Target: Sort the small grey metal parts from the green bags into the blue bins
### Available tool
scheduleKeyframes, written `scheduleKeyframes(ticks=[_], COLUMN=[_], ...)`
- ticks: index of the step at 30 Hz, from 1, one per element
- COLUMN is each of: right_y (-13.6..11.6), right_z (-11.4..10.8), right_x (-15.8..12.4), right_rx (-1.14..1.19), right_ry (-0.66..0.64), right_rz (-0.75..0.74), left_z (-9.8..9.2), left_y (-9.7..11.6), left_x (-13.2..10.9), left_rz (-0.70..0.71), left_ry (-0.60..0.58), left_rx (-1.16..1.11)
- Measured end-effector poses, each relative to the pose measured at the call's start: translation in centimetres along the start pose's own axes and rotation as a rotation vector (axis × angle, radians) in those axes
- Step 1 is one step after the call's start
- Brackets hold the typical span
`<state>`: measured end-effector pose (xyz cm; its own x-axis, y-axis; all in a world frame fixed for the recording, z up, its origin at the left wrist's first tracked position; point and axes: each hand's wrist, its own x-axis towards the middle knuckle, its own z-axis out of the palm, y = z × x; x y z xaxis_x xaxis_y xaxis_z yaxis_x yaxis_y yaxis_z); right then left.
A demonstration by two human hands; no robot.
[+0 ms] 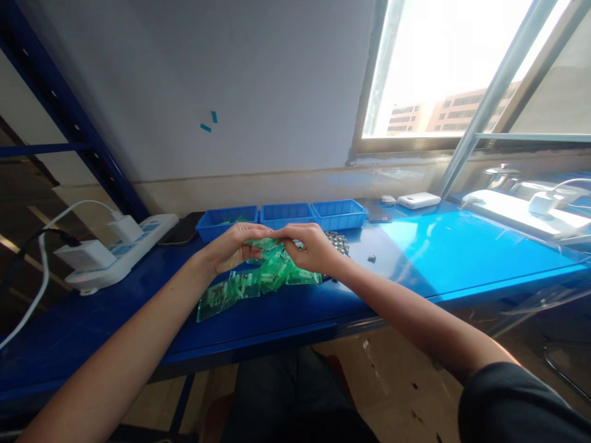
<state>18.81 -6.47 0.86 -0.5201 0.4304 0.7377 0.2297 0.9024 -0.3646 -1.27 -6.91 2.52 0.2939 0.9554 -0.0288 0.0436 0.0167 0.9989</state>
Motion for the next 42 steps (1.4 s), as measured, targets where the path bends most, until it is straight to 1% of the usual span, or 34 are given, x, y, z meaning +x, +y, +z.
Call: scheduleKeyframes(ticks=[2,4,6,7,8,9,11,13,14,15,16,18,20,21,22,23,24,27,29,30,33,36,40,42], right_y=[0.0,0.2,0.5,0.7,0.9,1.0,1.3,1.4,1.4,1.4,1.4,1.4,1.7,1.9,2.1,2.4,2.6,3.4,3.8,3.8,3.6,3.3,3.1,3.1], right_z=[-0.1,-0.2,-0.2,-0.2,-0.3,-0.3,-0.4,-0.4,-0.3,-0.3,-0.2,-0.1,-0.4,-0.6,-0.9,-1.3,-1.7,-2.6,-2.6,-2.4,-1.5,-0.8,-0.3,-0.2], right_x=[0.0,0.0,0.2,0.2,0.3,0.3,0.4,0.4,0.4,0.3,0.3,0.3,0.4,0.4,0.5,0.6,0.7,0.9,0.9,0.9,0.7,0.5,0.4,0.4], right_rx=[0.0,-0.002,-0.003,0.001,0.005,0.005,-0.014,-0.053,-0.07,-0.08,-0.085,-0.098,-0.134,-0.16,-0.187,-0.213,-0.236,-0.3,-0.33,-0.337,-0.331,-0.308,-0.282,-0.272], right_ry=[-0.009,0.007,0.046,0.067,0.084,0.096,0.105,0.096,0.085,0.073,0.059,0.036,0.022,0.015,0.004,-0.011,-0.031,-0.09,-0.121,-0.14,-0.211,-0.281,-0.317,-0.302], right_rz=[-0.01,-0.003,0.039,0.07,0.103,0.13,0.156,0.148,0.14,0.131,0.127,0.131,0.15,0.164,0.179,0.194,0.211,0.268,0.299,0.308,0.3,0.267,0.251,0.243], left_z=[0.1,0.3,0.7,0.8,0.9,0.9,0.2,-1.2,-2.1,-3.1,-4.1,-5.7,-6.3,-6.2,-5.8,-5.3,-4.7,-3.2,-3.1,-3.3,-4.4,-5.4,-6.1,-6.0], left_y=[0.0,-0.1,-0.1,-0.1,0.1,0.3,1.3,2.5,3.1,3.5,3.8,3.7,2.5,1.7,0.8,-0.1,-0.9,-3.1,-4.1,-4.5,-5.1,-4.8,-3.1,-1.9], left_x=[0.0,0.2,0.3,0.2,0.1,-0.1,-0.7,-1.3,-1.5,-1.5,-1.4,-1.0,-1.1,-1.5,-2.2,-3.3,-4.5,-8.3,-9.8,-10.1,-9.4,-8.1,-6.7,-5.5], left_rz=[-0.001,0.027,0.127,0.205,0.295,0.392,0.603,0.802,0.873,0.905,0.908,0.739,0.506,0.408,0.342,0.309,0.301,0.28,0.233,0.202,0.146,0.17,0.215,0.207], left_ry=[-0.018,-0.014,0.055,0.126,0.223,0.344,0.63,0.897,0.983,1.031,1.051,0.884,0.655,0.546,0.425,0.334,0.288,0.231,0.179,0.148,0.094,0.126,0.243,0.233], left_rx=[0.019,0.049,0.111,0.169,0.25,0.35,0.563,0.739,0.813,0.894,0.975,1.204,1.361,1.386,1.389,1.373,1.344,1.297,1.311,1.319,1.289,1.188,1.072,1.054])
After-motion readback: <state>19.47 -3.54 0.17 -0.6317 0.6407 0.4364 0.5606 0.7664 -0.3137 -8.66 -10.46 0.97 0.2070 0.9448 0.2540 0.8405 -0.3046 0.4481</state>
